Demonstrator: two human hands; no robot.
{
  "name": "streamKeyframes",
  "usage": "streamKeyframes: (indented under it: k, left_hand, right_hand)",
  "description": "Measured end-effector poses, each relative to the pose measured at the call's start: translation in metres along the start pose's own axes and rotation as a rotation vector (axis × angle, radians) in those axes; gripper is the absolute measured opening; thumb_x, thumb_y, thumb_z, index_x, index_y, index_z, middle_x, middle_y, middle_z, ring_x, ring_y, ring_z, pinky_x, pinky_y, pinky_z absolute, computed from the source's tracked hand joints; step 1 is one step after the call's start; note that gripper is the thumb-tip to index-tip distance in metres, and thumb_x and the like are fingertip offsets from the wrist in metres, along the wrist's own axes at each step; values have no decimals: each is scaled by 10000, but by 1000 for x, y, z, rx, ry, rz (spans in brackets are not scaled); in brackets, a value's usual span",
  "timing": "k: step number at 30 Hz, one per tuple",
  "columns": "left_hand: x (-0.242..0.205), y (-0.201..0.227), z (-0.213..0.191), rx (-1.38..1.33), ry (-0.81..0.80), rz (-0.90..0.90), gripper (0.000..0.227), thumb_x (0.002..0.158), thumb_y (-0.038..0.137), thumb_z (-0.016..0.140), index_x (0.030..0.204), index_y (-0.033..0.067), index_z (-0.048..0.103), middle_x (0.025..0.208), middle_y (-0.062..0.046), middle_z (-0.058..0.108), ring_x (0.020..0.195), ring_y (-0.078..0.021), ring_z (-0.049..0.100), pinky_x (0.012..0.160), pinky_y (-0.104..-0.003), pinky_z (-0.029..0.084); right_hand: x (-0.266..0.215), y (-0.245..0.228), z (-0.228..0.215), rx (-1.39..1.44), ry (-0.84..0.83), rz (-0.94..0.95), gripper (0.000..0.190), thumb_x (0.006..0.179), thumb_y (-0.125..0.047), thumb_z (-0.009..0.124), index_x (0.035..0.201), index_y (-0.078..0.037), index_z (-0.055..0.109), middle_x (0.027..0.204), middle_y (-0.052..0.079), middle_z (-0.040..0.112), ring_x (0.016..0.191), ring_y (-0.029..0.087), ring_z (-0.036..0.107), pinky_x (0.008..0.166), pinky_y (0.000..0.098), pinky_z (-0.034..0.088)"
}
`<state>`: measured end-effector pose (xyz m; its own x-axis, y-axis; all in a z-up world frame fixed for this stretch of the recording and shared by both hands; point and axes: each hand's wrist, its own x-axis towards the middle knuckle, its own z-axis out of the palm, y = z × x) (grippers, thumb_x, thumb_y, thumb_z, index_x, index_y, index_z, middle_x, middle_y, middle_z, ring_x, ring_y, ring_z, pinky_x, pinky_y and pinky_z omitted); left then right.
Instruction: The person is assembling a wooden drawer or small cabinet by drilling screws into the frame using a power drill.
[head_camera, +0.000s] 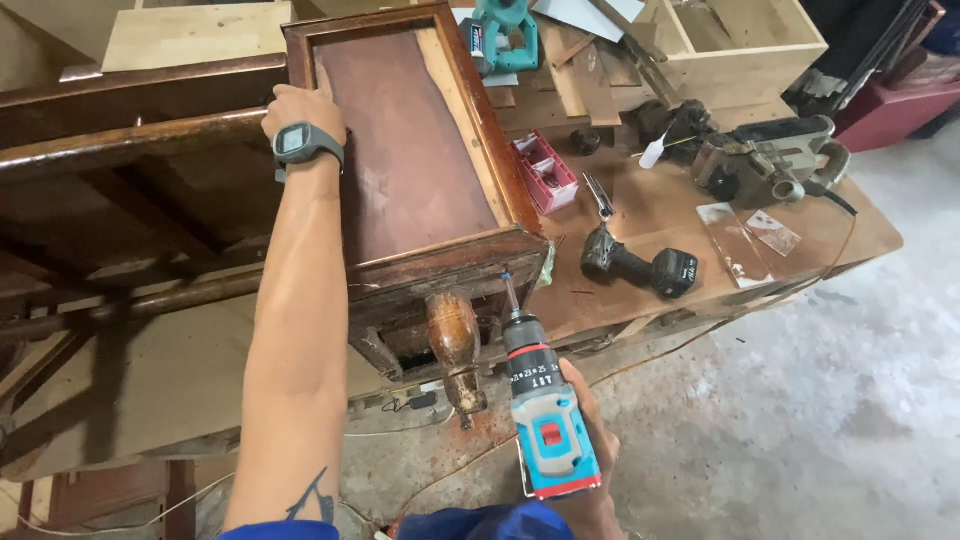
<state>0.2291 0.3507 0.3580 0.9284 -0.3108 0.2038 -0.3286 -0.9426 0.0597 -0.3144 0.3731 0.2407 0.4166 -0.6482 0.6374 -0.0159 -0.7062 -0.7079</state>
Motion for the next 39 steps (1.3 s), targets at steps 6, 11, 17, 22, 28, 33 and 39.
streamKeyframes:
  k: [6, 11, 17, 22, 28, 33, 39]
  left_hand:
    - [18, 0, 22, 22, 67, 2, 505, 1083, 333, 348, 1579, 426, 351, 1049, -172, 568, 870, -376, 696, 670, -484, 577]
    - [-7, 7, -14, 42, -57, 12, 634, 1054, 254, 381, 1622, 461, 189, 1106, -196, 556, 926, -380, 677, 709, -470, 578]
    - [11, 5, 14, -211, 63, -158, 658, 1108, 564, 327, 1171, -36, 588, 1007, -167, 635, 854, -408, 720, 614, -504, 600]
    - [-15, 7, -21, 90, -79, 32, 733, 1018, 205, 472, 1639, 416, 145, 1096, -211, 547, 874, -381, 679, 664, -469, 596]
    - [-6, 6, -11, 36, -61, 10, 665, 1057, 214, 425, 1629, 435, 168, 1088, -204, 544, 861, -392, 670, 620, -475, 603]
    - [-9, 6, -17, 82, -86, 25, 695, 1046, 229, 450, 1643, 402, 140, 1090, -219, 546, 833, -390, 659, 625, -463, 591]
    - [20, 5, 32, -242, 264, -215, 721, 1065, 700, 353, 983, 22, 584, 804, -148, 720, 734, -356, 749, 563, -457, 615]
  right_hand:
    - [-12, 23, 5, 934, 16, 614, 653, 985, -434, 412, 1477, -27, 547, 1323, 172, 678, 1069, 276, 674, 923, 460, 578]
    - [-27, 34, 14, 312, -77, 230, 533, 1044, -293, 408, 1524, -77, 486, 1304, 10, 715, 855, 37, 698, 874, 160, 528]
    - [-7, 24, 1, 271, -54, 192, 498, 1041, -235, 396, 1471, -31, 540, 1318, 92, 709, 974, 133, 736, 893, 246, 607]
    - [-13, 32, 6, 1085, -44, 526, 647, 1024, -471, 443, 1517, -55, 484, 1122, 136, 647, 855, 216, 622, 760, 398, 560]
    - [0, 10, -2, -68, -95, 1, 556, 926, -194, 620, 1475, -145, 543, 1160, -57, 721, 716, -10, 652, 708, 126, 476]
    - [6, 2, 0, 295, -30, 236, 598, 907, -204, 654, 1476, -63, 538, 1302, 75, 712, 956, 117, 725, 914, 277, 617]
    - [-29, 48, 24, 319, 6, 204, 639, 1121, -527, 252, 1503, -100, 535, 991, -30, 768, 802, 21, 642, 847, 160, 517]
